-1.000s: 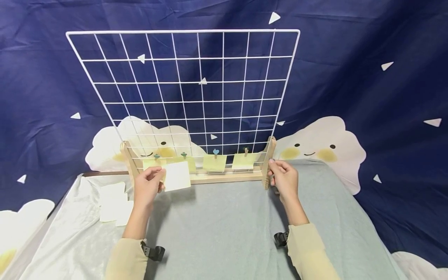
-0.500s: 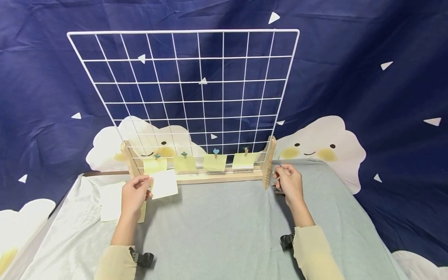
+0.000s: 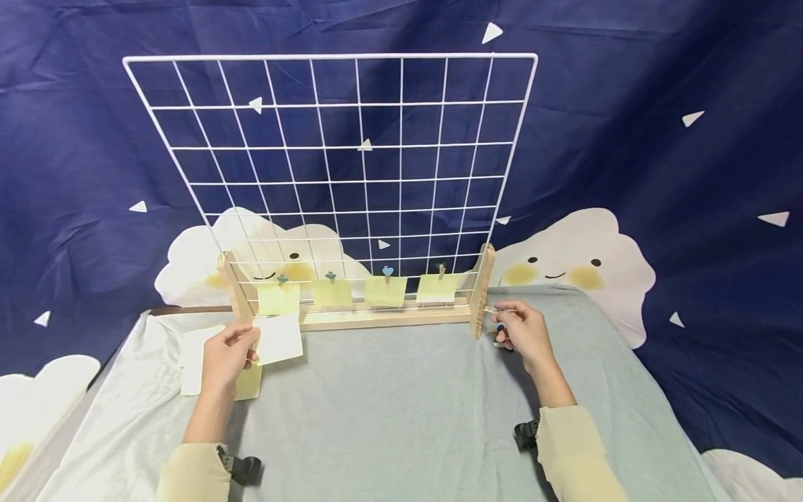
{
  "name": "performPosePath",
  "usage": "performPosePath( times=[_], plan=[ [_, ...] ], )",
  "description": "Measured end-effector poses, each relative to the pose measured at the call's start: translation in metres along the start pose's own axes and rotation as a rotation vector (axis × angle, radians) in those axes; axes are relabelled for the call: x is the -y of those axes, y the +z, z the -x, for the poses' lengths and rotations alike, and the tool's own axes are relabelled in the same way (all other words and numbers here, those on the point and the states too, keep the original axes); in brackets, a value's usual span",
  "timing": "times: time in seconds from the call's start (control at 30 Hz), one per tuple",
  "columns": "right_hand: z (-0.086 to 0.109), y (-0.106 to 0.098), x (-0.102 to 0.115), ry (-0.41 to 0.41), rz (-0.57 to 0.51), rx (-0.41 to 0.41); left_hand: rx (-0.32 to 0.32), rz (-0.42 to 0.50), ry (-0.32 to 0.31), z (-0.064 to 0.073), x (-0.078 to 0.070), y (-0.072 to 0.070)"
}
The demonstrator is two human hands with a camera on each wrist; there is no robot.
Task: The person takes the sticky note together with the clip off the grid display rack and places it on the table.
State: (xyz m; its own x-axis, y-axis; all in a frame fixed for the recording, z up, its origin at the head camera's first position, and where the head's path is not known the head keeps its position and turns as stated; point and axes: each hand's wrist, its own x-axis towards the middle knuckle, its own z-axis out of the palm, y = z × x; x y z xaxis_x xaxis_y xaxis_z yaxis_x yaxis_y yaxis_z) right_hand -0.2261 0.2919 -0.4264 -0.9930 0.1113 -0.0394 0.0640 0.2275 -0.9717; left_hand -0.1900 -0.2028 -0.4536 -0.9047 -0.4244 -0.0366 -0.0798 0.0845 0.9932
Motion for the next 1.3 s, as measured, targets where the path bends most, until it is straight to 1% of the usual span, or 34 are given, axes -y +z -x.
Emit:
performPosePath(
  times=[0.1, 0.2, 0.33, 0.57, 0.77, 1.07, 1.13, 1.3],
  plan=[
    [0.0, -0.004, -0.004, -0.003, 0.035, 0.033, 0.022, -0.029, -0.015, -0.002, 0.004, -0.006],
    [-0.001, -0.007, -0.008, 0.002, 0.065, 0.064, 0.047, -0.056, -0.043, -0.004, 0.008, -0.011],
    [-0.001, -0.01, -0.012, 0.02, 0.103, 0.081, 0.062, -0.092, -0.063, -0.006, 0.012, -0.015],
    [-0.003, -0.014, -0.016, 0.064, 0.15, 0.072, 0.071, -0.204, -0.031, -0.01, 0.02, -0.018],
    [-0.004, -0.016, -0.022, 0.114, 0.191, 0.078, 0.08, -0.28, -0.017, -0.011, 0.023, -0.019],
    [-0.005, -0.021, -0.03, 0.116, 0.257, 0.082, 0.094, -0.414, -0.019, -0.01, 0.022, -0.02],
    [-0.005, -0.021, -0.032, 0.118, 0.256, 0.079, 0.094, -0.451, -0.008, -0.01, 0.022, -0.021],
    [-0.007, -0.022, -0.035, 0.142, 0.246, 0.073, 0.089, -0.565, 0.046, -0.009, 0.021, -0.024]
  ],
)
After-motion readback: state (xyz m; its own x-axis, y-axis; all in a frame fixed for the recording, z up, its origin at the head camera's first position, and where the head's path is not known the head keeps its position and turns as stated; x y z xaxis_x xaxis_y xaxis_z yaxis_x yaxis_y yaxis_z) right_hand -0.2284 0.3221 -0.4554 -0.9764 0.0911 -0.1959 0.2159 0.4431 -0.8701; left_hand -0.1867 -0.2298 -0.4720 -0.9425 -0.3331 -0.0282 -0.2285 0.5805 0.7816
